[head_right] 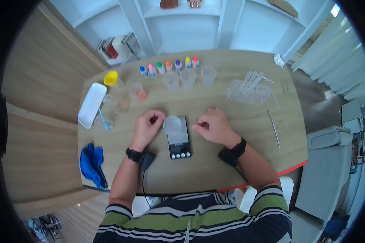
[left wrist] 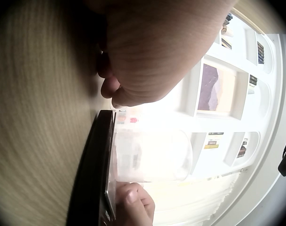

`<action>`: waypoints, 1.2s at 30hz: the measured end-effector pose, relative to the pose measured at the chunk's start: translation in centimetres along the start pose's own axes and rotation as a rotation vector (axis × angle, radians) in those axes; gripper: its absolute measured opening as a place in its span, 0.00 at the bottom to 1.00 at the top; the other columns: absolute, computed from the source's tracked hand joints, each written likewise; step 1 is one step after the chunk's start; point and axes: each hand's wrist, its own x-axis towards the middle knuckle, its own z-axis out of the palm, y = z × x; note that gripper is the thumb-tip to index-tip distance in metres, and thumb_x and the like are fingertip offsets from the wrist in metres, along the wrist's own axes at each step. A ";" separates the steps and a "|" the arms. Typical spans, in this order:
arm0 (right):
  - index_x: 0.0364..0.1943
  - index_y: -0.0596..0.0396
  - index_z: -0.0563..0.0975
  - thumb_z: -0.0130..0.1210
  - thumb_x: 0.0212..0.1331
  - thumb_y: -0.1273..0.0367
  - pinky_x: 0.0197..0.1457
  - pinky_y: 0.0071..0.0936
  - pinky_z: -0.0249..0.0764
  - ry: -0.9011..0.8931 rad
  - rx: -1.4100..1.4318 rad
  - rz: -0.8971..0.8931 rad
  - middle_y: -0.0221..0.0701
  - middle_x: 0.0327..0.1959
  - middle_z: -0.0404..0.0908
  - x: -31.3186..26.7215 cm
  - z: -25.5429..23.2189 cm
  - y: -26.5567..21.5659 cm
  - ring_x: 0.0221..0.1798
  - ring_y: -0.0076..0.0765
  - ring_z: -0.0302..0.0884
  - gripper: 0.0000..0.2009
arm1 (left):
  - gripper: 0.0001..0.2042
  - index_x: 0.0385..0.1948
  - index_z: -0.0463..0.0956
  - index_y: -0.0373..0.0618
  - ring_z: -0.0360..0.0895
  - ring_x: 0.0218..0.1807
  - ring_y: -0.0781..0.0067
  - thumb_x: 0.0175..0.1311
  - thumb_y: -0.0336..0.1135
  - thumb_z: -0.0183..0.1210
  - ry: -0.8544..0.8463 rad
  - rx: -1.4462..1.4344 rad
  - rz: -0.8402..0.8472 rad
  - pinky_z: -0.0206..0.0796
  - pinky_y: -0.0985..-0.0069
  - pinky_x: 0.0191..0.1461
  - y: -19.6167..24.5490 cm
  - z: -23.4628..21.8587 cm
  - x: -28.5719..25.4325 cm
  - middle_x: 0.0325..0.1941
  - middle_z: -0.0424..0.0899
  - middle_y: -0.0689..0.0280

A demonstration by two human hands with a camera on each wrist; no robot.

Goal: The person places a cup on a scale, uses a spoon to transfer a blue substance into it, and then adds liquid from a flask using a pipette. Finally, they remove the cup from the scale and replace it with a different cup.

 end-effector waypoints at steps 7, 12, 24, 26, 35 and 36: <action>0.19 0.48 0.77 0.77 0.51 0.66 0.42 0.38 0.67 -0.299 0.047 -0.146 0.25 0.20 0.76 -1.0 0.2 -2.5 0.31 0.39 0.73 0.16 | 0.05 0.44 0.89 0.39 0.83 0.35 0.83 0.72 0.30 0.70 0.000 0.011 -0.025 0.77 0.78 0.42 -0.4 0.2 0.3 0.33 0.90 0.70; 0.17 0.48 0.77 0.76 0.51 0.64 0.43 0.38 0.69 -0.409 0.056 -0.139 0.25 0.19 0.77 -1.6 0.5 -3.4 0.30 0.40 0.74 0.16 | 0.06 0.44 0.89 0.39 0.82 0.34 0.83 0.72 0.30 0.71 -0.010 0.022 -0.037 0.77 0.77 0.42 -0.1 0.1 0.4 0.32 0.90 0.69; 0.18 0.47 0.76 0.77 0.50 0.63 0.44 0.39 0.70 -0.460 0.037 -0.156 0.26 0.19 0.77 -1.7 0.7 -3.5 0.31 0.41 0.75 0.17 | 0.06 0.43 0.90 0.40 0.84 0.34 0.81 0.71 0.31 0.71 0.005 0.048 0.003 0.77 0.77 0.42 -0.1 0.1 0.4 0.33 0.90 0.68; 0.18 0.47 0.77 0.77 0.50 0.63 0.44 0.39 0.70 -0.462 0.043 -0.146 0.26 0.19 0.78 -1.7 0.7 -3.5 0.31 0.42 0.76 0.17 | 0.06 0.43 0.90 0.40 0.84 0.34 0.81 0.71 0.31 0.71 0.000 0.059 -0.006 0.77 0.77 0.42 0.0 0.1 0.4 0.33 0.90 0.68; 0.17 0.47 0.76 0.78 0.50 0.63 0.44 0.39 0.71 -0.455 0.089 -0.120 0.27 0.18 0.77 -1.5 0.7 -3.3 0.30 0.43 0.76 0.18 | 0.06 0.44 0.90 0.41 0.84 0.34 0.82 0.71 0.31 0.71 0.002 0.069 -0.008 0.77 0.77 0.42 0.1 0.1 0.4 0.33 0.90 0.69; 0.17 0.47 0.76 0.78 0.50 0.63 0.44 0.39 0.71 -0.455 0.089 -0.120 0.27 0.18 0.77 -1.5 0.7 -3.2 0.30 0.43 0.76 0.18 | 0.06 0.44 0.90 0.41 0.84 0.34 0.82 0.71 0.31 0.71 0.002 0.069 -0.008 0.77 0.77 0.42 0.0 0.1 0.4 0.33 0.90 0.69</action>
